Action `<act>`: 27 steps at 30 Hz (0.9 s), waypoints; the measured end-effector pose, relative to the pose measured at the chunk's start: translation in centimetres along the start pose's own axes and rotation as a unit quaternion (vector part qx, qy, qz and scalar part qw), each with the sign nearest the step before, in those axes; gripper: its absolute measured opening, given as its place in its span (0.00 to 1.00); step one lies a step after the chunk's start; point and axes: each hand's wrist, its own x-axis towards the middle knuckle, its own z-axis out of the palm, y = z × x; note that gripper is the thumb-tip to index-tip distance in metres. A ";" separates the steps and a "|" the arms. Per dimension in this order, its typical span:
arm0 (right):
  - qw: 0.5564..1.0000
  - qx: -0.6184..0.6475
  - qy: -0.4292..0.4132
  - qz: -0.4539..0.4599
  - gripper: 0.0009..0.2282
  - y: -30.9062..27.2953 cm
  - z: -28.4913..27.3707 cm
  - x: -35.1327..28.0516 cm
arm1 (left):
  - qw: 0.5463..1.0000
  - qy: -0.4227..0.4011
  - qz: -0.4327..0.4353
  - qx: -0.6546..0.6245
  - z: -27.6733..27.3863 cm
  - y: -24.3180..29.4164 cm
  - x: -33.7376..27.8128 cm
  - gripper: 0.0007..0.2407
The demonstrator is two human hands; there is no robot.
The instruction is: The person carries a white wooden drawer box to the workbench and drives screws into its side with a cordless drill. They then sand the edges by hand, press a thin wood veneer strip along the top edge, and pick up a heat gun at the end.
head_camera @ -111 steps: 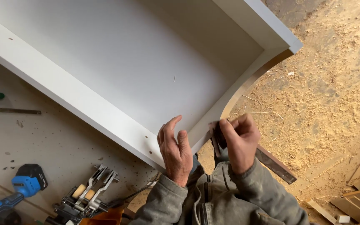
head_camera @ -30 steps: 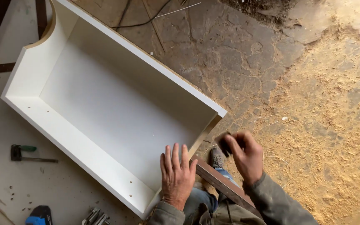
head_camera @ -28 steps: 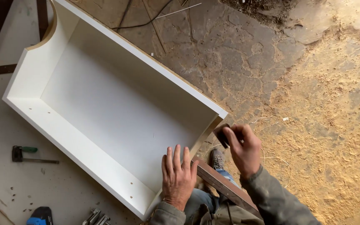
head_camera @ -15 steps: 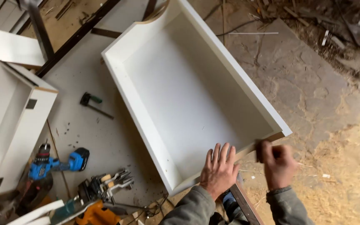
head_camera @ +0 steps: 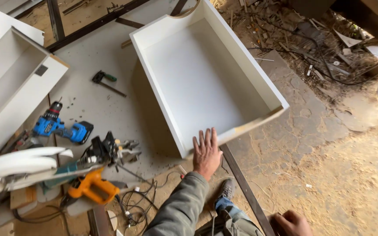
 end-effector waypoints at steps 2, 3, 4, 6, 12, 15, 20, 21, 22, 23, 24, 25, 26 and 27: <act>0.999 0.008 0.013 0.030 0.15 8.5 1.3 0.3 | 1.000 0.007 -0.013 0.023 -0.8 0.4 -3.6 0.46; 0.998 0.018 0.023 0.060 0.16 12.7 2.1 0.5 | 0.998 0.012 -0.026 0.047 -1.3 0.5 -5.3 0.46; 0.998 0.020 0.022 0.063 0.16 15.6 3.5 -1.1 | 0.998 0.009 -0.024 0.048 -0.8 1.1 -7.1 0.46; 0.970 0.222 0.100 -0.016 0.15 21.4 6.2 -4.6 | 0.995 -0.010 -0.043 -0.086 0.2 2.8 -10.2 0.41; 0.944 0.308 0.113 -0.031 0.17 15.9 2.0 -17.8 | 0.854 -0.273 0.026 -0.442 0.8 12.6 -24.0 0.26; 0.904 0.414 0.106 -0.008 0.13 12.3 0.1 -21.7 | 0.760 -0.370 0.085 -0.527 2.2 16.5 -29.4 0.26; 0.931 0.357 0.062 -0.053 0.11 10.2 -3.0 -24.2 | 0.726 -0.397 0.060 -0.558 -3.0 20.9 -33.1 0.20; 0.921 0.383 0.037 -0.066 0.10 8.5 -3.9 -25.5 | 0.733 -0.388 0.063 -0.555 -2.8 21.7 -33.5 0.18; 0.921 0.382 0.035 -0.063 0.10 8.3 -4.7 -25.9 | 0.732 -0.389 0.060 -0.556 -2.3 22.6 -33.4 0.18; 0.929 0.365 0.028 -0.060 0.10 8.1 -5.6 -26.2 | 0.755 -0.388 0.053 -0.526 -1.8 23.6 -33.3 0.17; 0.937 0.344 0.019 -0.051 0.10 8.5 -6.6 -27.1 | 0.774 -0.390 0.041 -0.497 -1.2 24.9 -33.8 0.15; 0.939 0.340 0.014 -0.042 0.10 9.4 -7.6 -27.5 | 0.769 -0.395 0.033 -0.501 -0.9 26.0 -34.2 0.15; 0.932 0.356 -0.014 -0.068 0.10 10.2 -8.7 -27.5 | 0.769 -0.359 0.055 -0.525 -0.4 27.3 -34.1 0.14; 0.923 0.372 -0.043 -0.093 0.10 11.2 -10.0 -27.5 | 0.768 -0.323 0.077 -0.548 0.1 28.7 -34.0 0.14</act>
